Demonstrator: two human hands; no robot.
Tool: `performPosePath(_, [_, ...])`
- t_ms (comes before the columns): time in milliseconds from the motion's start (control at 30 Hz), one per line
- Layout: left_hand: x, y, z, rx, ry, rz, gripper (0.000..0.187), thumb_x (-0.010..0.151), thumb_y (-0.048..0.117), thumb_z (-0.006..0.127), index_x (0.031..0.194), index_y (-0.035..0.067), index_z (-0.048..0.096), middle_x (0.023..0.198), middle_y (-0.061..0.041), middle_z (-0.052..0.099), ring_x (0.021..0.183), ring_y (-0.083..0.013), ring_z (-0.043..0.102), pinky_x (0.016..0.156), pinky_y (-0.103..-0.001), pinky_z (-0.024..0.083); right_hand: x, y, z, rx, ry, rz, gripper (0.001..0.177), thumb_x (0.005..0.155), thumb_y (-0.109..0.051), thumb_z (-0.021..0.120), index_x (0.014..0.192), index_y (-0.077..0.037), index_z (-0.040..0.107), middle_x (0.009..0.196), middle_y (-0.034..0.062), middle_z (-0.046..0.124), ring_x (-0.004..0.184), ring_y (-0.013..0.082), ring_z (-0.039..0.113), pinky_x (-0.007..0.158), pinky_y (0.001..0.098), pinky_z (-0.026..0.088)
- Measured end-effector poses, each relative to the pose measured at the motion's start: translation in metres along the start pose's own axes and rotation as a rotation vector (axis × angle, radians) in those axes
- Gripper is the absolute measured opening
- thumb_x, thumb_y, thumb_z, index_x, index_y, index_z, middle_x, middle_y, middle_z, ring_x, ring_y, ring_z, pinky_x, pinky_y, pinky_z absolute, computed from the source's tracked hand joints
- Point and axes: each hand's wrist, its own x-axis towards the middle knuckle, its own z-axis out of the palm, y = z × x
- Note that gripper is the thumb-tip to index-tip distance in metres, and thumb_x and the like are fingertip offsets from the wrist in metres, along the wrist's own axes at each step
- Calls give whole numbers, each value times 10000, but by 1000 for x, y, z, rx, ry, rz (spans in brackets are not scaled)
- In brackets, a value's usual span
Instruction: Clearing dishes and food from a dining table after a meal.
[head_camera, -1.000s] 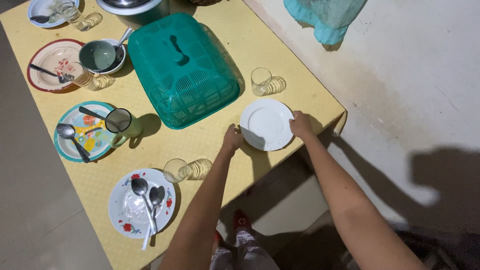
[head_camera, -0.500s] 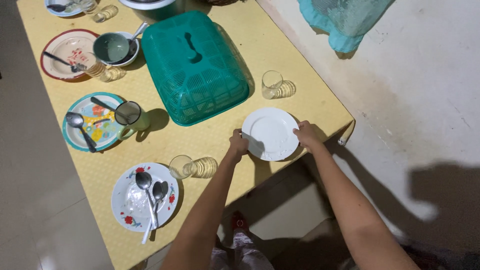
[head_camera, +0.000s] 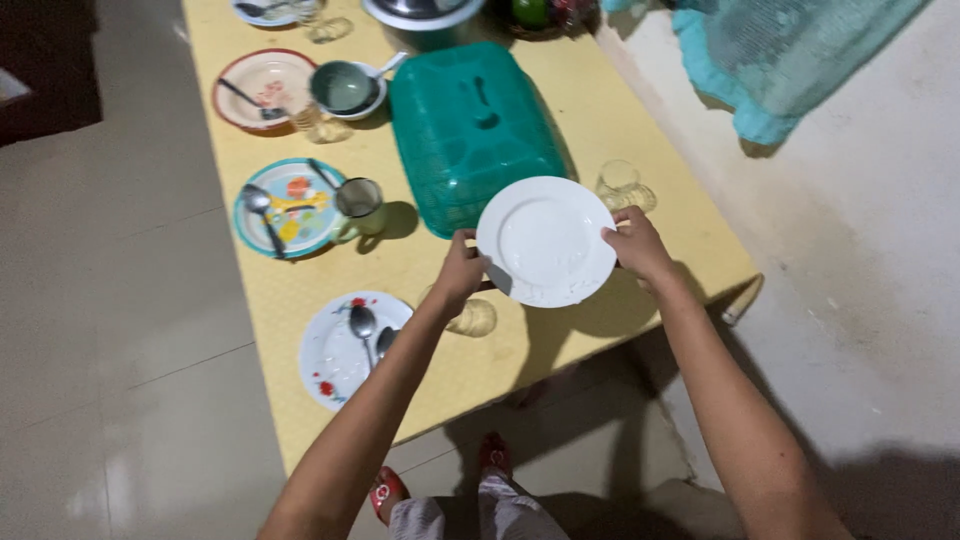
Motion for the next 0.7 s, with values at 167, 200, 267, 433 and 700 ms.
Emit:
performPosePath(167, [-49, 15, -99, -6, 97, 86, 547, 892, -74, 485, 1397, 72, 333, 1272, -222, 594, 1062, -322, 655, 828, -490, 634, -28, -47, 87, -47, -73, -185, 340, 971, -173, 657, 1244, -37, 506, 1207, 220, 709, 1077, 271, 694, 855, 404, 556])
performPosePath(200, [-59, 15, -122, 18, 139, 94, 550, 880, -79, 487, 1392, 71, 354, 1264, -227, 607, 1049, -320, 656, 815, -484, 633, -38, -59, 108, -97, -83, -197, 349, 972, -185, 660, 1250, -45, 501, 1213, 205, 705, 1077, 267, 692, 853, 407, 554])
performPosePath(267, [-82, 18, -170, 20, 155, 79, 541, 879, -81, 480, 1386, 70, 365, 1268, -222, 605, 1053, -318, 651, 815, -490, 622, -52, -74, 154, -95, -105, -222, 351, 966, -191, 666, 1237, -37, 504, 1207, 204, 705, 1063, 265, 702, 824, 407, 572])
performPosePath(433, [-139, 25, -282, 78, 229, 40, 497, 926, -51, 472, 1394, 75, 362, 1295, -213, 565, 1111, -306, 637, 884, -477, 644, -83, -102, 273, -115, -160, -212, 361, 943, -212, 684, 1223, -55, 517, 1179, 179, 692, 1014, 250, 712, 767, 388, 598])
performPosePath(700, [-184, 7, -411, 123, 321, -40, 536, 933, -46, 453, 1438, 67, 315, 1390, -219, 503, 1190, -326, 608, 927, -512, 622, -82, -80, 437, -119, -122, -348, 322, 894, -219, 747, 1098, -58, 557, 1011, 163, 740, 937, 272, 736, 811, 398, 573])
